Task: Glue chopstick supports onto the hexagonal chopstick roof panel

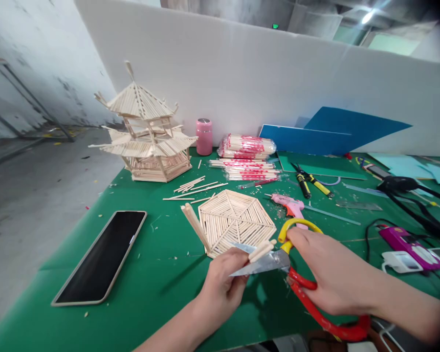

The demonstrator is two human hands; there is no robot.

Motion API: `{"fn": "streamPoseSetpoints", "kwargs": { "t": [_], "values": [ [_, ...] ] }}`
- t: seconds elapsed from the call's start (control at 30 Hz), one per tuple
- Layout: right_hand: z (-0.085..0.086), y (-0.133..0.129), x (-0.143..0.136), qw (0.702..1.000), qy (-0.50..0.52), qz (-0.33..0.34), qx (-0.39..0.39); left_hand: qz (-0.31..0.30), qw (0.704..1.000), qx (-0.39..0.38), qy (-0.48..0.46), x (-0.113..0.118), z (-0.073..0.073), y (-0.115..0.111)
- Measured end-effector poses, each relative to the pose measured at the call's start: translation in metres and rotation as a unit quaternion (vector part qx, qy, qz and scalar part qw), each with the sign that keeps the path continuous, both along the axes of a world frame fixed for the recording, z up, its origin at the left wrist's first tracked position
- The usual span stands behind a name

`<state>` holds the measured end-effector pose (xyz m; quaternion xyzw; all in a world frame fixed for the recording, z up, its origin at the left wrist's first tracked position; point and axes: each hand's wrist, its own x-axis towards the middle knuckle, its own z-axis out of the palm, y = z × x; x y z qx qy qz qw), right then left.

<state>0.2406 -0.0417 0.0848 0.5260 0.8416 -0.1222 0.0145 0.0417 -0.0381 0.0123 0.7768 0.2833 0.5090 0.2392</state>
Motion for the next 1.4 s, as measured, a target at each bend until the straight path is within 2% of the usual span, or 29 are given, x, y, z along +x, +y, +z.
{"fn": "streamPoseSetpoints", "kwargs": {
  "t": [0.37, 0.67, 0.87, 1.1, 1.4],
  "values": [
    [-0.007, 0.009, 0.005, 0.999, -0.006, 0.031, 0.025, 0.001, 1.0, 0.0, 0.022, 0.0, 0.003, 0.005],
    [-0.006, 0.015, 0.008, 0.998, 0.004, 0.059, 0.028, 0.027, 0.999, 0.01, 0.029, -0.001, 0.001, 0.003],
    [-0.004, 0.013, 0.005, 0.998, 0.011, 0.044, 0.039, 0.016, 0.999, -0.01, 0.045, -0.002, 0.003, 0.005],
    [-0.002, 0.018, 0.001, 0.996, 0.013, 0.073, 0.047, 0.013, 0.998, -0.016, 0.06, -0.005, 0.002, 0.004],
    [-0.006, 0.023, 0.006, 0.994, 0.002, 0.089, 0.061, 0.039, 0.997, 0.018, 0.061, -0.006, -0.003, 0.006]
  ]
}}
